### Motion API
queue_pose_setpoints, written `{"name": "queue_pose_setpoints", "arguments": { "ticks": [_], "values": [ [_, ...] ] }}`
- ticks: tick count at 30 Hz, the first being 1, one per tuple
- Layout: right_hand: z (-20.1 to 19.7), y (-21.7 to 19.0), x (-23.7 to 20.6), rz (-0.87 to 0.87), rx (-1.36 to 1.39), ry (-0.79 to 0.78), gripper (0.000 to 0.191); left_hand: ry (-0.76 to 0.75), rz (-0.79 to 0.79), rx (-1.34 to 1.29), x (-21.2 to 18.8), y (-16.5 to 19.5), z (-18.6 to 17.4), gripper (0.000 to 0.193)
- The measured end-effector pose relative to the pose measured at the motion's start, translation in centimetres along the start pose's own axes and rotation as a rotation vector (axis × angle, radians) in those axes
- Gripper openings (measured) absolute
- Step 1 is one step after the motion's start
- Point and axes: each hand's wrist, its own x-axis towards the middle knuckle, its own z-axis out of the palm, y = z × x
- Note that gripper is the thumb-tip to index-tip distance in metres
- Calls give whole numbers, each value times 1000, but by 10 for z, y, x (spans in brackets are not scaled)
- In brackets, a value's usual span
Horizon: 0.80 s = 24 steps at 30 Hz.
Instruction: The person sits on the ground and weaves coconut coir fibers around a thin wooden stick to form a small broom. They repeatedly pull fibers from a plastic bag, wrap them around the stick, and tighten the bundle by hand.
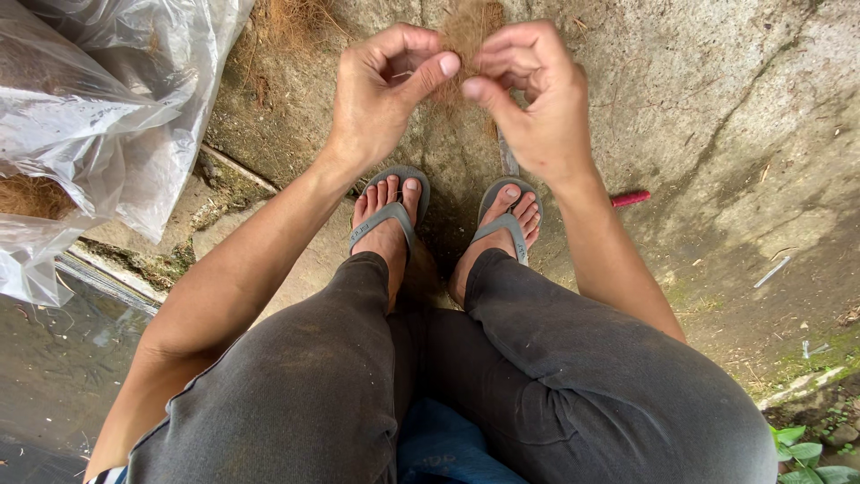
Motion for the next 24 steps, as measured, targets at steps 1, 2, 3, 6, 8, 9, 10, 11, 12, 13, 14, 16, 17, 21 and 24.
{"name": "queue_pose_setpoints", "arguments": {
  "ticks": [1,2,3,6,8,9,10,11,12,13,14,16,17,21,24],
  "values": [
    [-3,3,1,84,80,54,24,46,-39,-23,0,-2,0,12],
    [-6,5,4,167,160,107,19,51,-5,-15,1,-3,-1,12],
    [-11,7,6,63,175,185,21,59,31,-7,3,-3,-2,12],
    [-17,10,9,-136,161,289,24,60,33,3,5,3,-2,12],
    [-15,10,4,-104,47,200,21,14,55,25,4,9,2,13],
    [-10,9,-1,-7,85,162,19,-25,94,46,3,12,5,13],
    [-4,9,-6,88,126,121,18,-63,133,69,2,15,7,14],
    [0,9,-9,182,169,76,17,-66,164,42,1,17,8,14],
    [2,10,-10,201,253,77,16,-68,194,16,1,19,10,14],
    [4,12,-10,219,339,76,14,-68,224,-9,1,21,10,14],
    [6,12,-9,236,425,75,12,-85,177,-41,1,22,9,17],
    [6,10,-4,160,402,4,9,-123,84,-108,2,23,7,25],
    [5,7,-2,125,388,-29,9,-131,28,-97,2,22,7,26],
    [-12,-11,9,190,172,63,24,-54,-131,114,5,20,6,24],
    [-20,-18,13,108,220,92,32,-63,2,256,4,17,6,18]
  ]
}}
